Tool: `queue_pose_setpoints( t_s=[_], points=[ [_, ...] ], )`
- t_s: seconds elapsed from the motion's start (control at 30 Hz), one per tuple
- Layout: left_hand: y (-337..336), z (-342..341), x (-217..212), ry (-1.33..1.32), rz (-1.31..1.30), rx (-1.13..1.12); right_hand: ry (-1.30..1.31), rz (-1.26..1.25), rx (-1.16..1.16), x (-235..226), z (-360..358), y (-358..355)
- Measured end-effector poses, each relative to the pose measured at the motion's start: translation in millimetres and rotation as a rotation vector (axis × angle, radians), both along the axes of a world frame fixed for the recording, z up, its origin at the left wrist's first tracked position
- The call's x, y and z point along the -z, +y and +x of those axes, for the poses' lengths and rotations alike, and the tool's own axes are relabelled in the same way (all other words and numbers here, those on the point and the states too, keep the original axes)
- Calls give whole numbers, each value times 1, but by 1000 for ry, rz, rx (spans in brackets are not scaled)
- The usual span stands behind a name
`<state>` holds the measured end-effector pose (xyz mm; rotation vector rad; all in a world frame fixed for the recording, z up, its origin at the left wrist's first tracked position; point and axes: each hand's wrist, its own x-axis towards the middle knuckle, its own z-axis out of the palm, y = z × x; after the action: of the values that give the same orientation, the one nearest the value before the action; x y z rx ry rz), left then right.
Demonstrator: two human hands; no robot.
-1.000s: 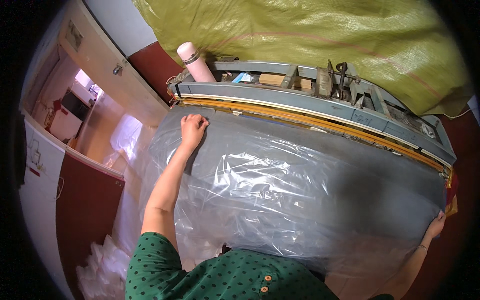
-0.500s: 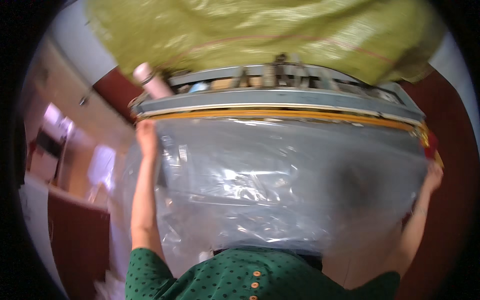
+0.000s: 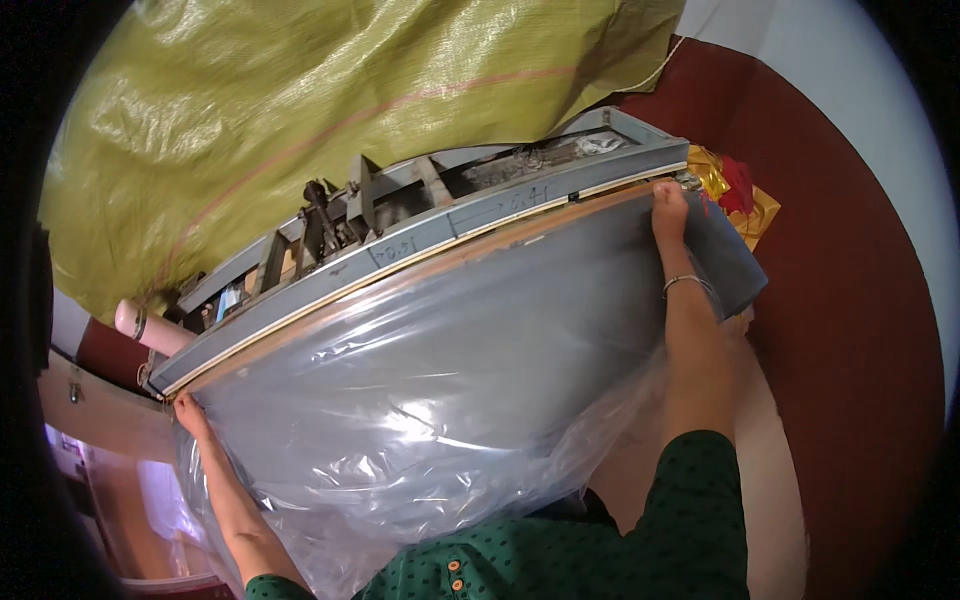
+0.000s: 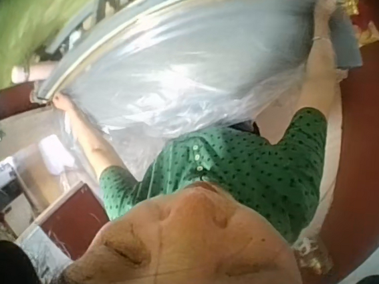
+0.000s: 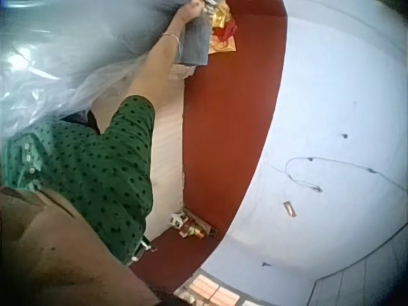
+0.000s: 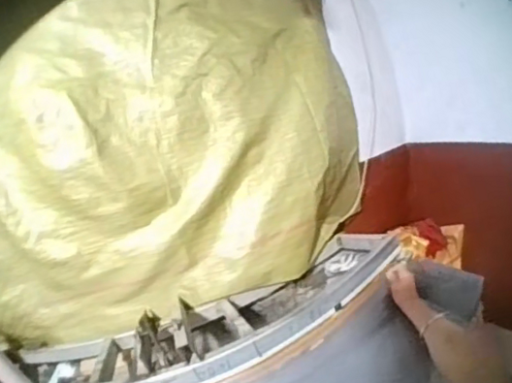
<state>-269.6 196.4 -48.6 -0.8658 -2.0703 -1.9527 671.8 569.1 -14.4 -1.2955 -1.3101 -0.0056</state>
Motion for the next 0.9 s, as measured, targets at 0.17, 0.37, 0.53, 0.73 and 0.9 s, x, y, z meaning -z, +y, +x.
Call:
queue_pose_setpoints(
  t_s=[0.17,0.37,0.53,0.73,0.9],
  points=[
    [3,12,-7,-45,10,62,102,-58,21,-15,-19,-4],
    [21,13,-7,53,43,-51,243,-33,112,0,13,19],
    [-7,20,-24,-142,-45,-88,126,50,61,-10,5,13],
    [-6,28,-33,-107,-46,-111,308,-139,66,-16,3,13],
    [-15,24,-32,-103,-22,-164,467,-212,-48,-25,-11,9]
  ],
)
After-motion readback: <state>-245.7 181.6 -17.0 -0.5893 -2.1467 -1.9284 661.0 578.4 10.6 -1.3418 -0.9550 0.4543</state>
